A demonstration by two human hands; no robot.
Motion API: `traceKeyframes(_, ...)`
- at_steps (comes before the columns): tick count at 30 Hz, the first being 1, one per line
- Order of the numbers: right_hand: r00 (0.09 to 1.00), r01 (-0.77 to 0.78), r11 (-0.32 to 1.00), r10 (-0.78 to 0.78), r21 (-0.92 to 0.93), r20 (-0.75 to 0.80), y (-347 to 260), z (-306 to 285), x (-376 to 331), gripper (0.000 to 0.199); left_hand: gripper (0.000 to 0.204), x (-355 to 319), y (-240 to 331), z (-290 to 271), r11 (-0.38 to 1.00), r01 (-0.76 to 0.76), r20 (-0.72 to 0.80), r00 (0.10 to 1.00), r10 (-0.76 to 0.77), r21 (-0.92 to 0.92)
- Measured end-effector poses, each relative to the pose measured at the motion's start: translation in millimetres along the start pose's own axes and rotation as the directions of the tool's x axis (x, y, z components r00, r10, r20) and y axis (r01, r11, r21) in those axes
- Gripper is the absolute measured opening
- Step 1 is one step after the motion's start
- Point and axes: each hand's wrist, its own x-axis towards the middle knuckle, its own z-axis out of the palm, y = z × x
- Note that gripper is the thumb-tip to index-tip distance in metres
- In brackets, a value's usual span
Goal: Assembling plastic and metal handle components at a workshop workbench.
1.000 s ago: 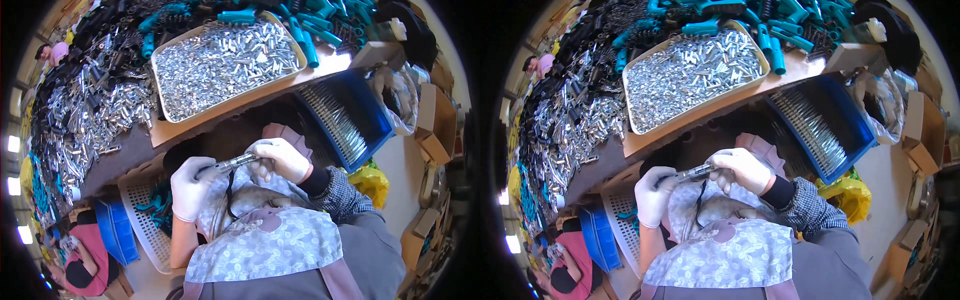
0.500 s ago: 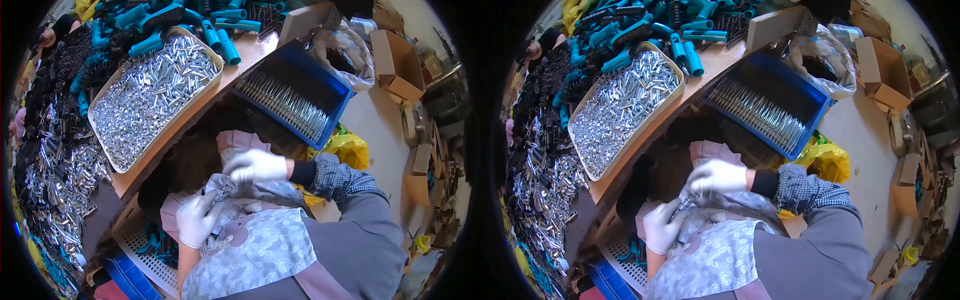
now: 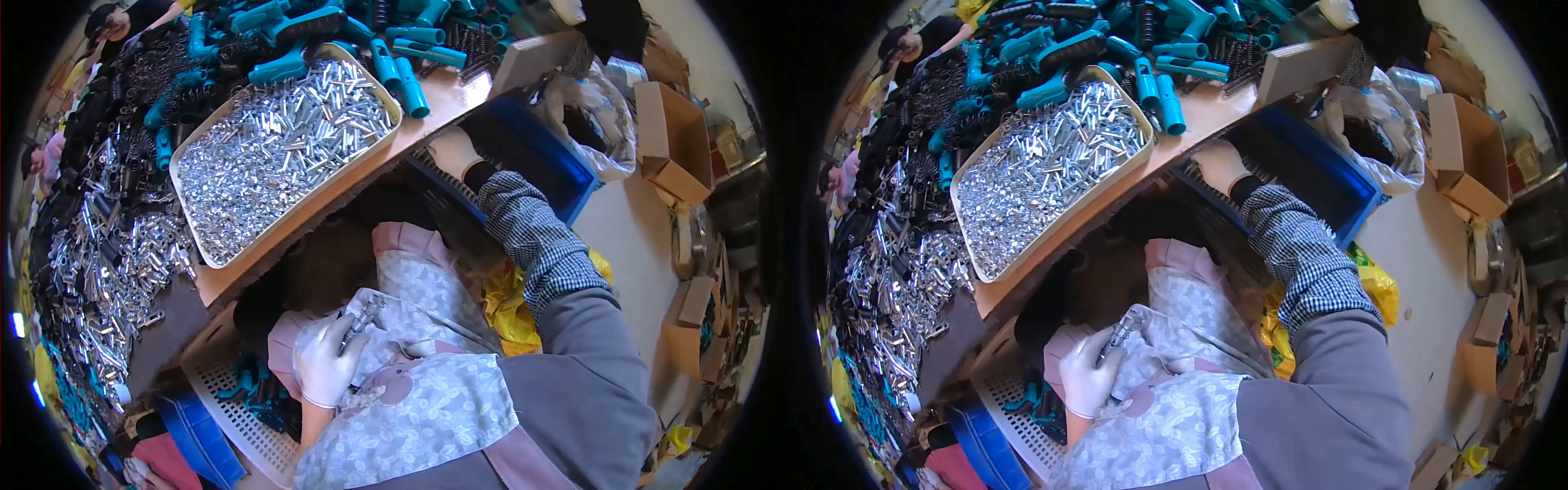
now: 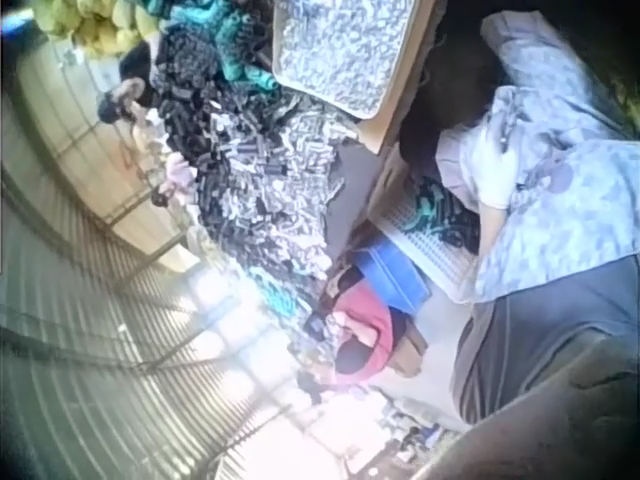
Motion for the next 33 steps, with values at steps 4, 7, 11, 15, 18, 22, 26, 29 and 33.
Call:
traceKeyframes(4, 0.993, 0.026, 0.999, -0.029, -0.031, -0.114, 1, 17, 6, 0.017, 0.028, 1, 4, 2, 1.000, 0.000, -0.086, 0.996, 0.000, 0.000)
traceKeyframes(7, 1.000, 0.023, 0.998, -0.023, -0.056, 0.008, 9, 22, 7, 0.018, 0.028, 3, 9, 3, 1.000, 0.000, -0.084, 0.997, 0.000, 0.002)
traceKeyframes(11, 0.996, 0.080, 0.991, -0.075, -0.104, 0.046, 21, 26, 7, 0.016, 0.028, 11, 15, 2, 0.999, -0.028, -0.052, 0.998, 0.030, 0.035)
traceKeyframes(15, 0.995, -0.005, 0.996, 0.014, -0.088, 0.101, 12, -21, -3, 0.015, 0.030, 8, 9, 2, 0.997, 0.035, -0.061, 0.997, -0.039, -0.066)
traceKeyframes(18, 0.950, -0.288, 0.947, 0.264, 0.143, 0.168, -31, -79, -16, 0.016, 0.033, 2, -3, 0, 0.977, 0.143, -0.045, 0.987, -0.152, -0.159)
traceKeyframes(22, 0.791, -0.583, 0.211, 0.365, 0.785, 0.490, -117, -125, -56, 0.024, 0.039, 7, -7, 1, 0.937, 0.303, 0.100, 0.952, -0.289, -0.176)
traceKeyframes(26, 0.799, -0.517, -0.351, 0.130, 0.781, 0.588, -208, -121, -79, 0.027, 0.047, 15, -6, -1, 0.865, 0.333, 0.100, 0.943, -0.319, -0.375)
traceKeyframes(29, 0.796, -0.511, -0.660, -0.124, 0.550, 0.592, -253, -102, -77, 0.026, 0.050, 16, 12, -25, 0.789, 0.371, -0.075, 0.884, -0.462, -0.490)
traceKeyframes(33, 0.743, -0.635, -0.601, -0.302, 0.485, 0.598, -288, -109, -59, 0.031, 0.046, 2, 4, -53, 0.780, 0.286, -0.335, 0.782, -0.525, -0.557)
